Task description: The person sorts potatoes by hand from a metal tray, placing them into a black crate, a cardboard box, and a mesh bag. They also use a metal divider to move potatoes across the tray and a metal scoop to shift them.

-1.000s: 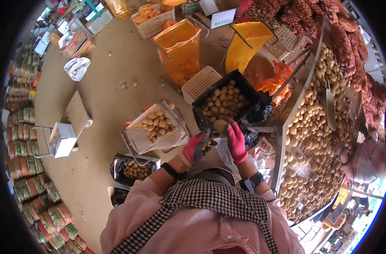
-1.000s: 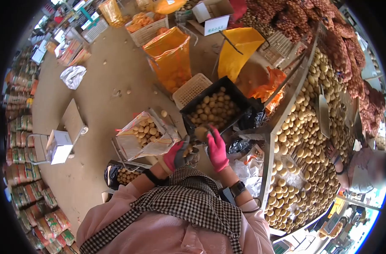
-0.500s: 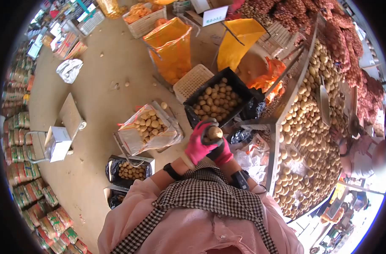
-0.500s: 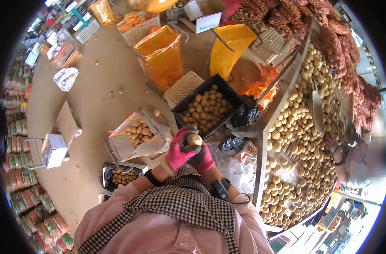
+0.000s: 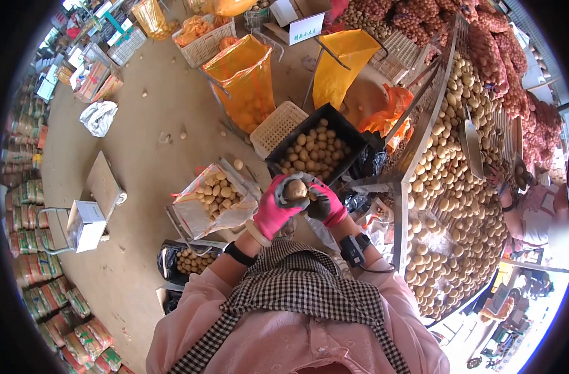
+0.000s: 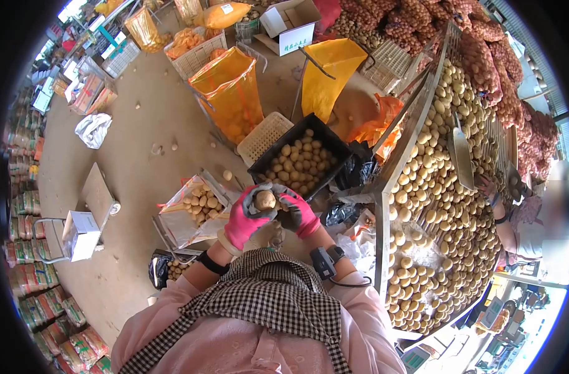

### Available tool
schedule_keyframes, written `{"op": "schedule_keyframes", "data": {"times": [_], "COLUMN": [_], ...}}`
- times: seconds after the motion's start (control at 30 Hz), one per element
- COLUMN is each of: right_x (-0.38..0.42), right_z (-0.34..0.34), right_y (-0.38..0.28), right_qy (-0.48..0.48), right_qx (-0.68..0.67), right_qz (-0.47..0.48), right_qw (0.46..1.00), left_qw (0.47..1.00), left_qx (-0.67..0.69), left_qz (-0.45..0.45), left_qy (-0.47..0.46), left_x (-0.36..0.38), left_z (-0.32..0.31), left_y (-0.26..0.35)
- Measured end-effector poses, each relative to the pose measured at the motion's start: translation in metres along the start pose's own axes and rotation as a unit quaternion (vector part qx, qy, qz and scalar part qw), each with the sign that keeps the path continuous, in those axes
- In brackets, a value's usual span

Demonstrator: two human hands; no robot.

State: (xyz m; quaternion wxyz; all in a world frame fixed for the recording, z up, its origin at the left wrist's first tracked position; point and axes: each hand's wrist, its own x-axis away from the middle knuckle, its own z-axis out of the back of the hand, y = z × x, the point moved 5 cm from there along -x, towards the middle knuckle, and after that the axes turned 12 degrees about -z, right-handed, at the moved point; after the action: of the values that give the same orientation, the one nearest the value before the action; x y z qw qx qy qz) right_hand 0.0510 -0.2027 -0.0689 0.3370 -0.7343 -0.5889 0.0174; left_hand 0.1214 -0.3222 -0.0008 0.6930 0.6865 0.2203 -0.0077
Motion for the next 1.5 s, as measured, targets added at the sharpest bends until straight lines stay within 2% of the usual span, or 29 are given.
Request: {"op": "schedule_keyframes", "data": {"times": [0.03,0.07,0.1,0.13,0.2,0.27,0.33,0.37,0.4,0.43,0.47,0.5,0.57,0.6,0.67,0.7,0.73,0.8,0.87,0.97,1.03,1.1,1.13,1.17,1.2,1.27,1.3,1.4,1.5], "right_x": [-0.001,0.000,-0.008,-0.004,0.004,0.010,0.024,0.028,0.036,0.044,0.050,0.055,0.086,0.101,0.129,0.147,0.167,0.221,0.279,0.376,0.452,0.526,0.561,0.585,0.599,0.619,0.623,0.633,0.628], "right_z": [-0.004,-0.005,0.027,0.026,0.022,0.018,0.022,0.028,0.037,0.045,0.051,0.054,0.063,0.072,0.087,0.080,0.070,0.078,0.078,0.072,0.045,0.003,0.004,-0.028,-0.053,-0.091,-0.100,-0.111,-0.116], "right_y": [0.003,0.008,0.030,0.035,0.056,0.076,0.092,0.099,0.103,0.103,0.098,0.091,0.084,0.087,0.078,0.072,0.065,0.072,0.088,0.136,0.190,0.270,0.345,0.393,0.444,0.549,0.605,0.648,0.700], "right_qy": [-0.008,-0.016,-0.085,-0.086,-0.061,-0.061,0.070,0.047,0.052,0.073,0.094,0.102,0.165,0.190,0.207,0.186,0.154,0.271,0.306,0.382,0.520,0.726,0.791,0.830,0.808,0.776,0.743,0.790,0.856], "right_qx": [-0.049,-0.098,-0.199,-0.200,-0.262,-0.261,-0.247,-0.281,-0.288,-0.218,-0.146,-0.151,-0.246,-0.259,-0.136,-0.213,-0.285,-0.225,-0.227,-0.294,-0.323,-0.262,-0.196,-0.192,-0.266,-0.310,-0.410,-0.398,-0.371], "right_qz": [0.007,0.013,-0.050,-0.051,-0.119,-0.123,-0.141,-0.138,-0.128,-0.074,-0.018,0.003,0.031,0.058,0.099,0.117,0.142,0.173,0.238,0.527,0.543,0.542,0.551,0.524,0.520,0.495,0.481,0.426,0.340], "right_qw": [0.999,0.995,0.975,0.975,0.956,0.956,0.956,0.949,0.948,0.970,0.985,0.983,0.955,0.945,0.964,0.952,0.935,0.920,0.893,0.700,0.574,0.332,0.179,0.014,-0.075,-0.240,-0.218,-0.190,-0.119], "left_qw": [0.997,0.997,0.992,0.985,0.975,0.962,0.945,0.946,0.917,0.878,0.843,0.795,0.749,0.804,0.913,0.955,0.955,0.931,0.886,0.814,0.775,0.742,0.721,0.722,0.716,0.697,0.692,0.683,0.681], "left_qx": [-0.070,-0.071,-0.119,-0.167,-0.213,-0.265,-0.319,-0.317,-0.399,-0.478,-0.517,-0.549,-0.609,-0.549,-0.367,-0.246,-0.210,-0.126,-0.113,-0.106,-0.101,-0.067,-0.036,-0.041,-0.042,-0.009,-0.027,-0.081,-0.157], "left_qz": [-0.042,-0.042,-0.035,-0.027,-0.049,-0.057,-0.070,-0.061,-0.014,0.029,0.145,0.252,0.249,0.206,0.124,0.100,0.077,0.113,0.032,-0.004,-0.080,-0.103,-0.115,-0.077,-0.080,-0.158,-0.178,-0.225,-0.272], "left_qy": [-0.006,-0.006,0.010,0.027,0.035,0.028,0.026,0.011,0.009,0.005,-0.021,-0.049,-0.087,-0.101,-0.123,-0.132,-0.193,-0.324,-0.449,-0.571,-0.618,-0.659,-0.683,-0.686,-0.692,-0.699,-0.699,-0.691,-0.662], "left_x": [-0.004,-0.004,-0.004,-0.002,0.000,0.008,0.025,0.038,0.056,0.078,0.101,0.118,0.120,0.108,0.069,0.053,0.034,0.021,0.023,0.031,0.043,0.053,0.060,0.066,0.070,0.076,0.078,0.079,0.075], "left_z": [0.002,0.005,0.012,0.019,0.033,0.054,0.083,0.106,0.136,0.166,0.191,0.210,0.212,0.194,0.140,0.110,0.065,-0.021,-0.088,-0.162,-0.203,-0.242,-0.261,-0.277,-0.292,-0.325,-0.339,-0.375,-0.397], "left_y": [0.007,0.009,0.011,0.013,0.020,0.017,-0.001,-0.024,-0.052,-0.074,-0.093,-0.106,-0.109,-0.101,-0.102,-0.112,-0.111,-0.092,-0.079,-0.054,-0.040,-0.013,-0.001,0.001,0.002,0.010,0.016,0.009,-0.010]}}
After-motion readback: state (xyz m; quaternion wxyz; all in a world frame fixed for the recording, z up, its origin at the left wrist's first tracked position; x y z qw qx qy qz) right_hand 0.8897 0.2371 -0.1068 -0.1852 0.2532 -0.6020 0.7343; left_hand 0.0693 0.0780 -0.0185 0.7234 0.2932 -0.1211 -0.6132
